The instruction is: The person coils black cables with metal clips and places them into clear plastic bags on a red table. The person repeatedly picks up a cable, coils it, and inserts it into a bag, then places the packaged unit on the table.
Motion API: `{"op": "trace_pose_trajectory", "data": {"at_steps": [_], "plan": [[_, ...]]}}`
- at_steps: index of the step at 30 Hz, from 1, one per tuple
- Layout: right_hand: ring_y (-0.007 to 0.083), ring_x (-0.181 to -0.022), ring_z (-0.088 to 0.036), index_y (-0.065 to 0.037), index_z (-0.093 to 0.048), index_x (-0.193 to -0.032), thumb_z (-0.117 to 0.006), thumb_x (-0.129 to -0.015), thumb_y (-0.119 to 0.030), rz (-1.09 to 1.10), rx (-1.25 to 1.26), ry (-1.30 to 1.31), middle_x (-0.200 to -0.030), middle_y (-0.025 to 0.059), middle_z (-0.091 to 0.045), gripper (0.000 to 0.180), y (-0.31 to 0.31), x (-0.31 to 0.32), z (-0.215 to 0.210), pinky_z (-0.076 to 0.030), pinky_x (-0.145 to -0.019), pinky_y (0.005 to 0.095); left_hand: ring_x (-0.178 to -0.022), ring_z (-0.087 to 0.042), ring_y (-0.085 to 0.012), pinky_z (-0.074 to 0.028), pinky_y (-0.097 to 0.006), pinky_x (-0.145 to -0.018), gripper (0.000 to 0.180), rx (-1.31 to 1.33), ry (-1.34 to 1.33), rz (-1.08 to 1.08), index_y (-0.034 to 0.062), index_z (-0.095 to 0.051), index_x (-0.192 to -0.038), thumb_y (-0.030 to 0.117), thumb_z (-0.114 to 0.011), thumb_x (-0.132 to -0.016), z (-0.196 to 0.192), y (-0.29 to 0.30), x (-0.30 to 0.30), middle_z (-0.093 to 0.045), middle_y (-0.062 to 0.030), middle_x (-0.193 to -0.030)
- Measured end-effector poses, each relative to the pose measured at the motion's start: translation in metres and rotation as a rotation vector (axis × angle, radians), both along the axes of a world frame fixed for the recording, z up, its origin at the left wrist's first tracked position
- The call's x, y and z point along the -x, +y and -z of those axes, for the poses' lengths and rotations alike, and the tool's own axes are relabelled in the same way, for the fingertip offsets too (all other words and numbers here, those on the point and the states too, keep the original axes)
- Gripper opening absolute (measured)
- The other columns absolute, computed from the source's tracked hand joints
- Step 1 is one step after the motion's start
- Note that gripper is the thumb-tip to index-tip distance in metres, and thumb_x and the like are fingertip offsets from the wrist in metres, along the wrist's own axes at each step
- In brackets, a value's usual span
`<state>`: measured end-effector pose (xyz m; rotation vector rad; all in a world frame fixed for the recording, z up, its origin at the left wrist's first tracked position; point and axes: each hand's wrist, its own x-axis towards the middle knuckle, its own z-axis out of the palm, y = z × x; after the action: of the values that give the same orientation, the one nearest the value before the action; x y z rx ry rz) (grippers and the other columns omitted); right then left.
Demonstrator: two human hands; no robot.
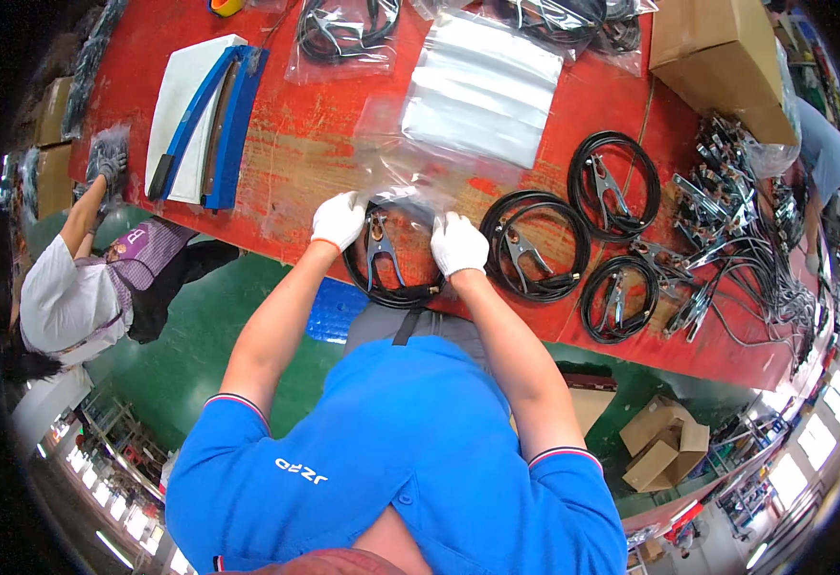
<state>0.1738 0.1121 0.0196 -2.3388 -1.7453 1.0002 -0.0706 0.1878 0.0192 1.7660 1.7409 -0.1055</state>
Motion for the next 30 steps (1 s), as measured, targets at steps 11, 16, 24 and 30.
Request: {"op": "trace_pose_trajectory", "data": {"at_steps": [11, 16, 24, 30], "plan": [[0.045, -0.102, -0.069, -0.005, -0.07, -0.109, -0.043, -0.106, -0.039, 0.135, 0.015, 0.118, -0.108, 0.0251, -0.072, 0.044, 0.009, 0.013, -0.008, -0.053, -0.091, 0.0524, -0.081, -0.069, -0.0302, -0.054, -0.043, -0.073, 0.05, 0.253, -0.557, -0.55, -0.0043, -0.071, -0.109, 0.037, -0.043, -0.105, 0.043, -0.005, 0.02, -0.074, -0.0193, -0.091], [0.0465, -0.105, -0.068, -0.001, -0.073, -0.108, -0.033, -0.107, -0.041, 0.208, 0.079, 0.14, -0.107, 0.0293, -0.072, 0.056, 0.01, 0.017, 0.017, -0.051, -0.096, 0.0527, -0.075, -0.066, -0.0275, -0.054, -0.046, -0.064, 0.052, 0.337, -0.56, -0.802, -0.0088, -0.069, -0.103, 0.038, -0.046, -0.104, 0.049, -0.002, 0.017, -0.07, -0.019, -0.086], [0.0489, -0.109, -0.067, 0.006, -0.073, -0.109, -0.029, -0.108, -0.054, 0.512, 0.233, 0.23, -0.113, 0.0342, -0.07, 0.075, 0.026, 0.005, 0.055, -0.05, -0.095, 0.0536, -0.076, -0.065, -0.0282, -0.053, -0.045, -0.07, 0.046, 0.285, -0.452, -0.74, -0.0099, -0.07, -0.104, 0.031, -0.048, -0.1, 0.057, -0.001, 0.017, -0.071, -0.0207, -0.086], [0.0425, -0.106, -0.071, 0.005, -0.07, -0.115, -0.053, -0.107, -0.034, 0.663, -0.183, 0.382, -0.109, 0.0311, -0.072, 0.044, -0.012, 0.018, 0.042, -0.053, -0.091, 0.0445, -0.079, -0.066, -0.0218, -0.054, -0.037, -0.071, 0.034, 0.378, -0.792, -0.747, -0.0051, -0.072, -0.11, 0.015, -0.048, -0.098, 0.035, -0.016, 0.023, -0.074, -0.0131, -0.092]]}}
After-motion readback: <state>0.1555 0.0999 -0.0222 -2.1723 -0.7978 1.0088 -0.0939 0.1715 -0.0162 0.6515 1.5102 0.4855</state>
